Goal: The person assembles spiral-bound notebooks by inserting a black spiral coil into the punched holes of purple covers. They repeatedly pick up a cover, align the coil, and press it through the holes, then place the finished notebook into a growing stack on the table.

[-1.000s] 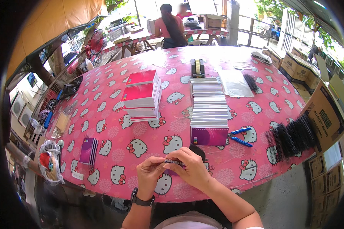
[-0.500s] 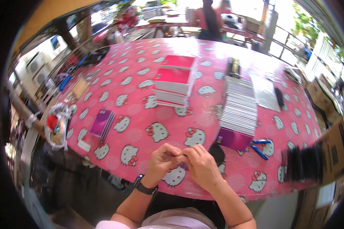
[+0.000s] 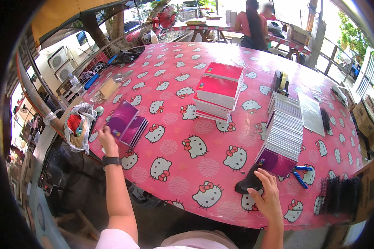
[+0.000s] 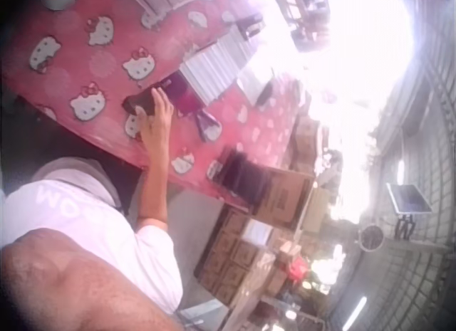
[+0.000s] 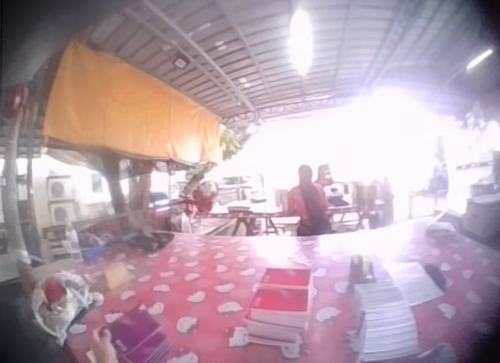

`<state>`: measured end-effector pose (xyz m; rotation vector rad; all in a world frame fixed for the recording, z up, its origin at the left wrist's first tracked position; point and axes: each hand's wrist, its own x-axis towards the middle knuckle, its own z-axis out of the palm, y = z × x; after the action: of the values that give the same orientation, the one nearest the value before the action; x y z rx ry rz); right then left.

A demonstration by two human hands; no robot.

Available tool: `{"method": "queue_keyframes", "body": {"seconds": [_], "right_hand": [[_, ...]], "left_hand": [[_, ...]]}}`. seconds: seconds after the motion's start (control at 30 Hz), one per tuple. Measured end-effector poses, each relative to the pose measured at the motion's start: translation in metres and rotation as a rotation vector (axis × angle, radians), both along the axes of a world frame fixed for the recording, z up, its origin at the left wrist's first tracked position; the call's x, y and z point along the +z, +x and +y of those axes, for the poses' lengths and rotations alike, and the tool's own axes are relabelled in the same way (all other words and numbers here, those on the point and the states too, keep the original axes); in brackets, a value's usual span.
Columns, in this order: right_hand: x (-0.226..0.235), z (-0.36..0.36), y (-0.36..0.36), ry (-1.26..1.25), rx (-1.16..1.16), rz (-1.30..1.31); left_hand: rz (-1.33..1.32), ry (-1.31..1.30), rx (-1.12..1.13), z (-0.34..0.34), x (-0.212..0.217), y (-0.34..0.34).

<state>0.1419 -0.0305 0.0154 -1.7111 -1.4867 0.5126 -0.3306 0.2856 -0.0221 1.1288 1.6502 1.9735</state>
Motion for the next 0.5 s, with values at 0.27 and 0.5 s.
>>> {"method": "queue_keyframes", "body": {"seconds": [0.27, 0.5], "right_hand": [[-0.033, 0.009, 0.001, -0.018, -0.033, -0.310], [-0.039, 0.025, -0.016, 0.146, 0.096, -0.325]], "left_hand": [[0.523, -0.136, 0.190, -0.002, -0.061, -0.001], [0.602, -0.087, -0.050, 0.005, -0.066, -0.037]]}}
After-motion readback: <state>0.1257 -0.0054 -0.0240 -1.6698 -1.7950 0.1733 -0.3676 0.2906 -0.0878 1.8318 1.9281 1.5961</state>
